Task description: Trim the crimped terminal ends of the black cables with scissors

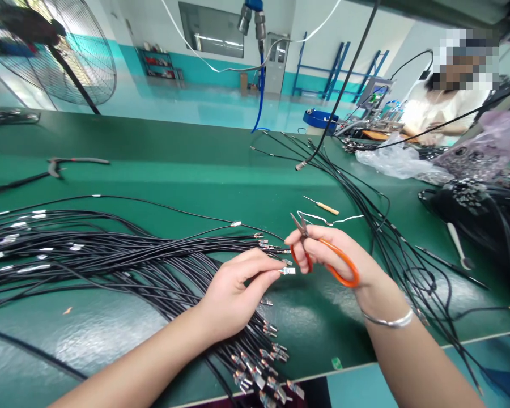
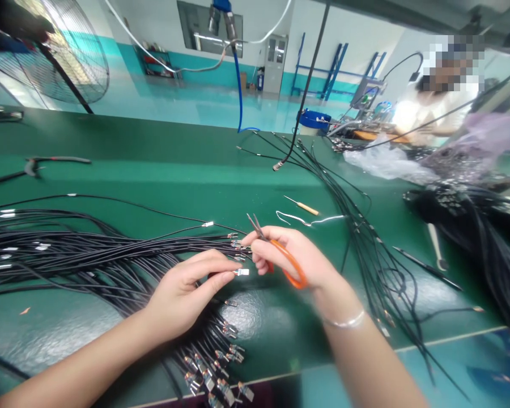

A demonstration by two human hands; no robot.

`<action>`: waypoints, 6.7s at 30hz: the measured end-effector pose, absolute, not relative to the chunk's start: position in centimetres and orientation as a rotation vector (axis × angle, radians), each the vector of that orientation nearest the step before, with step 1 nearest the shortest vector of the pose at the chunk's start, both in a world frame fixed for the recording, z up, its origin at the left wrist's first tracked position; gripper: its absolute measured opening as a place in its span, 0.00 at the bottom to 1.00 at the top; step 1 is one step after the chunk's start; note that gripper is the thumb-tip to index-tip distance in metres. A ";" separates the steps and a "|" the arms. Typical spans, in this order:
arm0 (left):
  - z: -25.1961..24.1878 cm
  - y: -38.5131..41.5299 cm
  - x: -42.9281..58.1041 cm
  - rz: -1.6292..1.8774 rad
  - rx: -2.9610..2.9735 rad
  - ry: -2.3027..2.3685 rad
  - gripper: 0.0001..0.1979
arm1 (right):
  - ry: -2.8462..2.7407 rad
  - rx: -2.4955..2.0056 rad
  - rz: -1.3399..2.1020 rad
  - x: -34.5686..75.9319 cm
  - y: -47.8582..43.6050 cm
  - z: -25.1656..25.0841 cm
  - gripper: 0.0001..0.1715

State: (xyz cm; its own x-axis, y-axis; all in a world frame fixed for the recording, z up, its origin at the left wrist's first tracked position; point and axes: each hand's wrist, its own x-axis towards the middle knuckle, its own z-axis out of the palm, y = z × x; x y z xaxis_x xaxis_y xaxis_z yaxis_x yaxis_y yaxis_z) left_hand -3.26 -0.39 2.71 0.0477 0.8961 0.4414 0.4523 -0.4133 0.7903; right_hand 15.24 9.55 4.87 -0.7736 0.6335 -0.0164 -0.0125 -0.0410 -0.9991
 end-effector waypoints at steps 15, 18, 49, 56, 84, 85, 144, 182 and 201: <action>3.3 -1.1 -4.2 1.031 2.039 1.214 0.10 | -1.876 -1.059 2.283 18.6 3.0 6.0 0.24; 3.1 -1.1 -4.3 1.012 2.065 1.196 0.11 | -1.914 -1.084 2.267 18.0 3.0 5.8 0.25; 2.8 -1.1 -4.5 0.952 2.091 1.164 0.10 | -2.074 -1.285 2.015 17.7 2.4 4.9 0.25; 3.4 -1.0 -5.0 0.903 2.025 1.198 0.07 | -2.228 -1.207 1.931 19.3 2.9 6.2 0.23; 3.5 -0.6 -5.2 0.753 2.139 1.031 0.06 | -2.907 -0.759 0.727 18.2 3.0 5.9 0.19; 3.5 -0.6 -5.2 0.751 2.140 1.033 0.06 | -2.913 -0.763 0.717 18.2 2.9 5.9 0.19; 2.8 -0.8 -5.0 0.873 2.296 1.018 0.07 | -2.905 -0.825 0.577 18.3 2.3 4.8 0.18; 2.6 -0.7 -4.8 0.892 2.319 1.034 0.07 | -2.845 -0.857 0.591 18.0 1.7 3.7 0.20; 3.9 -0.7 -4.6 1.209 1.865 1.256 0.07 | -1.841 -0.882 1.656 14.4 5.3 4.9 0.15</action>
